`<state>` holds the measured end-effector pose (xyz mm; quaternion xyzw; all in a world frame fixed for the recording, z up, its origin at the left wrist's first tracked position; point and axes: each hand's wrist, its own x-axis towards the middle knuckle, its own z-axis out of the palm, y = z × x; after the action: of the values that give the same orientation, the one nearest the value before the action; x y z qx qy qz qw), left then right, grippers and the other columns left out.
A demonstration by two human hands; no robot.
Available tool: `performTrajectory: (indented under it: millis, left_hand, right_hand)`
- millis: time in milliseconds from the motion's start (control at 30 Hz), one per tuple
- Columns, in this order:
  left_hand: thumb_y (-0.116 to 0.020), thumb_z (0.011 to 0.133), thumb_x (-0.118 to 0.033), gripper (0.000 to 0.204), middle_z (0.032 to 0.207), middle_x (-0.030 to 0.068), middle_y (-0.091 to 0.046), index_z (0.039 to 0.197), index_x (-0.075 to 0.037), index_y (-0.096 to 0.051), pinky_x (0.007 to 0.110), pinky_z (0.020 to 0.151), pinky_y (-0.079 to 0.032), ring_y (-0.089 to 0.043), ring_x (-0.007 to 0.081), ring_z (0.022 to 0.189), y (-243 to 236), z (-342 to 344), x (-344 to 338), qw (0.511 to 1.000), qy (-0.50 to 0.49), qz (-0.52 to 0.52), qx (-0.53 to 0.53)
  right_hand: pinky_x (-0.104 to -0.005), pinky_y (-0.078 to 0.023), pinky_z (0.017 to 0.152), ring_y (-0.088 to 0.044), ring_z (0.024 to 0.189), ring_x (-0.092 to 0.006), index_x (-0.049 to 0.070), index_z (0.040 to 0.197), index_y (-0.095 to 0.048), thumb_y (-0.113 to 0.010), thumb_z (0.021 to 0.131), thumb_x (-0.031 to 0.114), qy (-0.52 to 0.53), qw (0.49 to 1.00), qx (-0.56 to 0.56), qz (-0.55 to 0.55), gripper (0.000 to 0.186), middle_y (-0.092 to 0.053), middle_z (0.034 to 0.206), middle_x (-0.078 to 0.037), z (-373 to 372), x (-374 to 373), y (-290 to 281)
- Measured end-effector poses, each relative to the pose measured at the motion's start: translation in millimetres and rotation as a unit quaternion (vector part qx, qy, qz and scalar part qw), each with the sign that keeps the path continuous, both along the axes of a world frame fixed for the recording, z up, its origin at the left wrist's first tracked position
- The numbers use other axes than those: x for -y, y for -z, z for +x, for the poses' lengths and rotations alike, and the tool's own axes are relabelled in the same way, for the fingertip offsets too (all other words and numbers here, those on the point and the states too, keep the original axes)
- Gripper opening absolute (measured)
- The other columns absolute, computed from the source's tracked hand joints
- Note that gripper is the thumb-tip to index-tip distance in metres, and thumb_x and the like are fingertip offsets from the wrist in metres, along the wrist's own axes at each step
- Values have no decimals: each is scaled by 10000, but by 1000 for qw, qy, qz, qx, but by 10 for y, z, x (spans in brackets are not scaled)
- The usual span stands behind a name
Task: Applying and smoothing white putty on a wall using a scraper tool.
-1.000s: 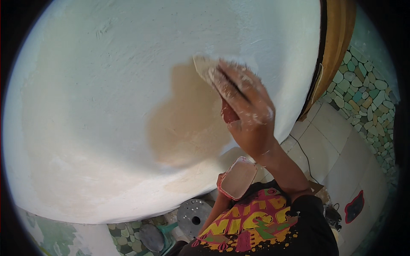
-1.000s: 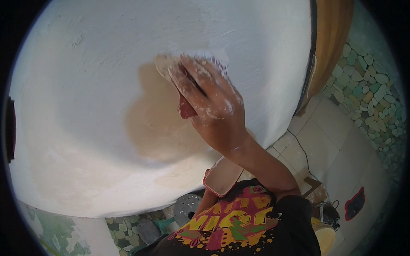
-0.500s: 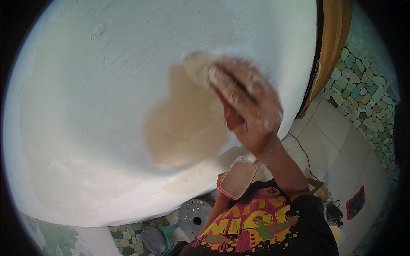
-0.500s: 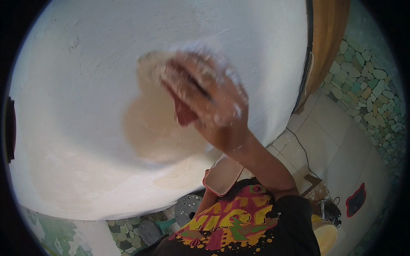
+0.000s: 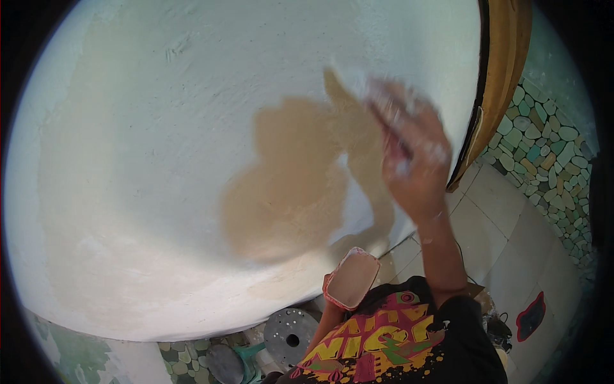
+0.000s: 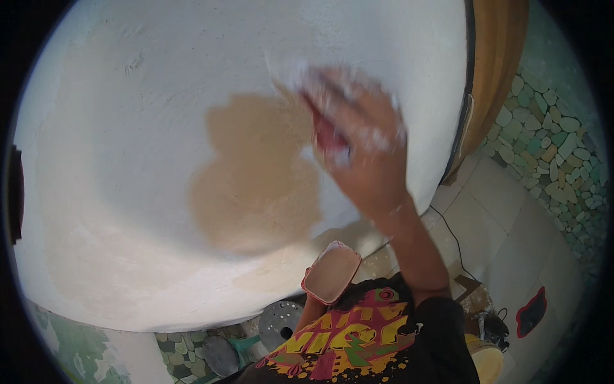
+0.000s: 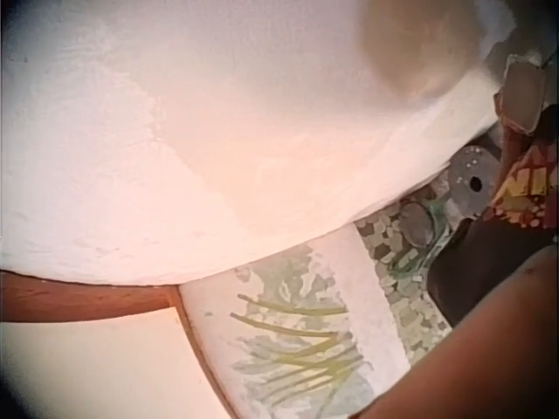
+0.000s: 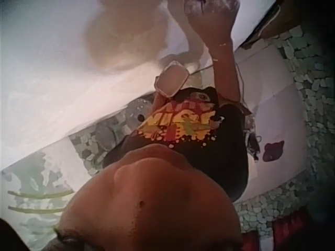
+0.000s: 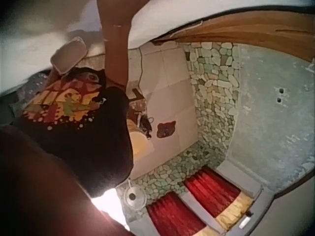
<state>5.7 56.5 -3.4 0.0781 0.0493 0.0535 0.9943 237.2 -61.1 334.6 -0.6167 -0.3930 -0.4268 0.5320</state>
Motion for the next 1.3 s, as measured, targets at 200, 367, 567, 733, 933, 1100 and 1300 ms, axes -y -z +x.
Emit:
performTrajectory:
  millis: [200,367,567,733,933,1100,1300]
  left_hand:
    - [-467,1002,-445,622,1489,158,-539,1490,-58,-476,483,1150,-432,-518,364,1379,-223,2,35,1000,-2,6,-27]
    - [-462,1003,-448,641,1503,162,-530,1509,-55,-464,504,1177,-398,-495,377,1400,-221,-37,47,1000,-10,-12,-2]
    - [-351,1068,-293,503,1507,148,-525,1477,-32,-484,462,1212,-374,-518,337,1381,-194,-35,15,999,35,-18,38]
    - [-425,998,-469,656,1502,172,-526,1519,-72,-453,533,1096,-483,-533,395,1360,-30,-55,-85,994,32,41,-91]
    - [-441,976,-512,687,1485,187,-537,1519,-91,-457,550,1035,-532,-553,423,1330,-78,-19,-26,998,17,-11,-66]
    - [-434,984,-502,676,1478,197,-540,1520,-90,-457,550,1050,-522,-556,424,1325,-39,-47,-19,997,29,-18,-71]
    - [-426,985,-469,671,1465,200,-549,1522,-67,-450,532,1079,-502,-555,412,1331,-234,-61,30,996,41,62,-45]
  right_hand:
    - [-391,-514,1031,-656,1179,-311,111,1266,-719,-700,723,-91,80,988,128,-29,579,-706,1289,-83,402,-117,-731]
    - [-407,-531,988,-670,1145,-291,135,1239,-731,-752,728,-34,51,993,90,-47,538,-709,1286,-50,206,-89,-417]
    - [-425,-534,946,-663,1164,-276,153,1218,-742,-801,718,50,-8,982,14,-190,514,-699,1300,-47,-72,9,77]
    - [-431,-530,986,-657,1172,-284,164,1271,-727,-713,746,-35,-12,982,11,-187,561,-686,1325,-63,20,87,-78]
    - [-436,-549,959,-658,1144,-293,145,1224,-726,-701,770,-8,-10,993,65,-103,480,-705,1216,-80,179,-10,-263]
    - [-427,-548,996,-657,1174,-349,112,1268,-716,-650,716,-111,-37,986,-2,-161,599,-676,1325,-96,-58,-113,236]
    - [-426,-553,981,-669,1140,-346,95,1264,-712,-671,737,-107,-114,973,-91,-177,566,-703,1253,-121,-351,139,596]
